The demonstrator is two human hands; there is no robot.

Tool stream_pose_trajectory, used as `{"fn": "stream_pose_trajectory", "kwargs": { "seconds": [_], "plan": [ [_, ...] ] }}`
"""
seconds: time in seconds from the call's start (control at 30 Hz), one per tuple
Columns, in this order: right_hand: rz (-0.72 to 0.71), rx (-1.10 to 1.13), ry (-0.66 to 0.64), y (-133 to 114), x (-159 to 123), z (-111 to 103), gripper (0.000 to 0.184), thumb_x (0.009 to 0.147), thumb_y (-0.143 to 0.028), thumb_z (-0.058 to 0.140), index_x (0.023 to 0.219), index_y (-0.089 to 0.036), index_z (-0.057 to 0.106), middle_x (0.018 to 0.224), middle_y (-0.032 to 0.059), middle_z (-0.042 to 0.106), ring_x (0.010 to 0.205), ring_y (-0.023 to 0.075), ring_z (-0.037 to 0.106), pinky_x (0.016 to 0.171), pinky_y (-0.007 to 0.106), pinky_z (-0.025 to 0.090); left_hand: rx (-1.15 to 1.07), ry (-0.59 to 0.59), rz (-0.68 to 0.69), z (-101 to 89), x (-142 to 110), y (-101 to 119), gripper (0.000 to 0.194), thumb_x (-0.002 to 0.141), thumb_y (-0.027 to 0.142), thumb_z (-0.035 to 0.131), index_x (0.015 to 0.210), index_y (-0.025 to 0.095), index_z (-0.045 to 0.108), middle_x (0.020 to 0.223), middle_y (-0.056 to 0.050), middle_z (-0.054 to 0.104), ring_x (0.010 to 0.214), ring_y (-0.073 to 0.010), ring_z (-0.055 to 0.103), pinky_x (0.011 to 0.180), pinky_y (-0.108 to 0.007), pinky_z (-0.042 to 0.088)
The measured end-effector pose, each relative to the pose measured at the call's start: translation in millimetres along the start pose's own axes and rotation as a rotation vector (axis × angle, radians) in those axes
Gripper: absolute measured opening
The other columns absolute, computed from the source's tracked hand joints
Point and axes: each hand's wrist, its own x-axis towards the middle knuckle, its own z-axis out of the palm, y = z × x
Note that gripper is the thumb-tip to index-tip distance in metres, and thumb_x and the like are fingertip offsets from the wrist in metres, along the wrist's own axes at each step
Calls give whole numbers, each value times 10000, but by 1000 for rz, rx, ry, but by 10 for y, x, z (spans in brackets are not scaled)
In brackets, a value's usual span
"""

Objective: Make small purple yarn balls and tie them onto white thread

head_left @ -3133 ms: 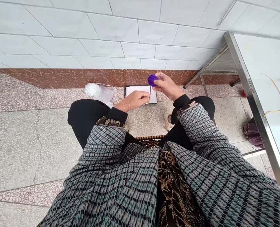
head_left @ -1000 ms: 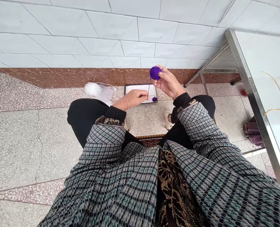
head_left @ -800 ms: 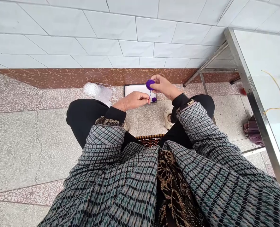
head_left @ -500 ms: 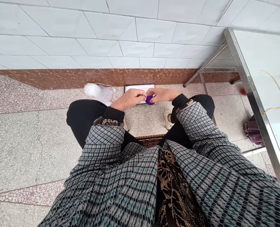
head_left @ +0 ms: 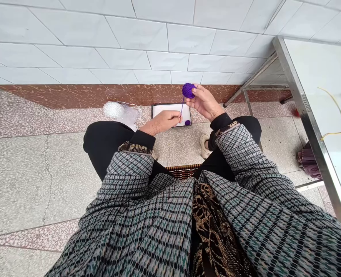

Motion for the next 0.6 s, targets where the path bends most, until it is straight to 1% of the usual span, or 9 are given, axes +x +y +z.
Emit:
{"fn": "stream_pose_trajectory", "kwargs": {
  "seconds": [0.07,0.13,0.17,0.23,0.33,0.4,0.5,0.57,0.6],
  "plan": [
    [68,-122,56,50,9,34,360,963,-250,846,1027,-237,493,858,-38,636,671,76,634,637,172,562,-5,-91,35,12,-4,16,155,873,223,535,756,190,630,644,25,595,617,-135,544,672,-266,421],
    [168,-306,30,97,-9,63,319,954,-84,778,988,-224,493,819,-46,634,612,68,597,588,168,532,-1,-130,61,7,-12,21,153,861,240,547,753,188,643,651,25,605,616,-133,542,673,-266,420],
    [217,-408,-15,108,-27,76,316,934,-17,747,975,-216,504,804,-47,635,597,70,589,569,170,517,5,-127,65,0,-16,18,158,857,247,552,744,187,645,649,25,606,614,-132,537,670,-266,416],
    [298,-595,-159,100,-74,97,318,889,62,710,967,-198,543,774,-46,639,593,83,592,548,182,494,26,-90,57,-18,-19,3,167,849,254,554,724,187,643,636,26,598,612,-132,522,667,-266,409],
    [358,-744,-417,33,-133,106,301,852,74,718,970,-178,602,754,-47,649,608,95,598,561,192,489,62,-26,37,-48,-22,-24,165,830,256,563,705,185,645,627,27,590,627,-135,514,688,-270,414],
    [357,-755,-529,-5,-147,89,275,844,54,733,973,-167,632,778,-42,664,628,94,606,591,195,507,79,-2,30,-67,-26,-38,163,825,262,572,716,183,665,646,22,612,653,-142,533,715,-276,429],
    [360,-707,-603,-2,-128,27,269,820,23,756,996,-159,668,819,-33,690,639,94,614,623,208,537,86,22,19,-97,-35,-54,158,821,270,590,737,180,690,684,11,650,683,-150,554,728,-281,438],
    [338,-594,-630,35,-98,-33,287,810,-20,786,1031,-163,672,874,-22,720,645,90,619,643,218,557,83,46,14,-117,-38,-65,152,823,262,594,732,181,686,676,13,639,674,-149,543,714,-283,428],
    [303,-503,-628,55,-80,-62,302,808,-51,805,1046,-168,662,909,-16,731,656,87,625,652,220,565,82,66,10,-127,-39,-69,154,826,254,589,723,182,678,661,15,621,663,-148,531,701,-284,418]
  ]
}}
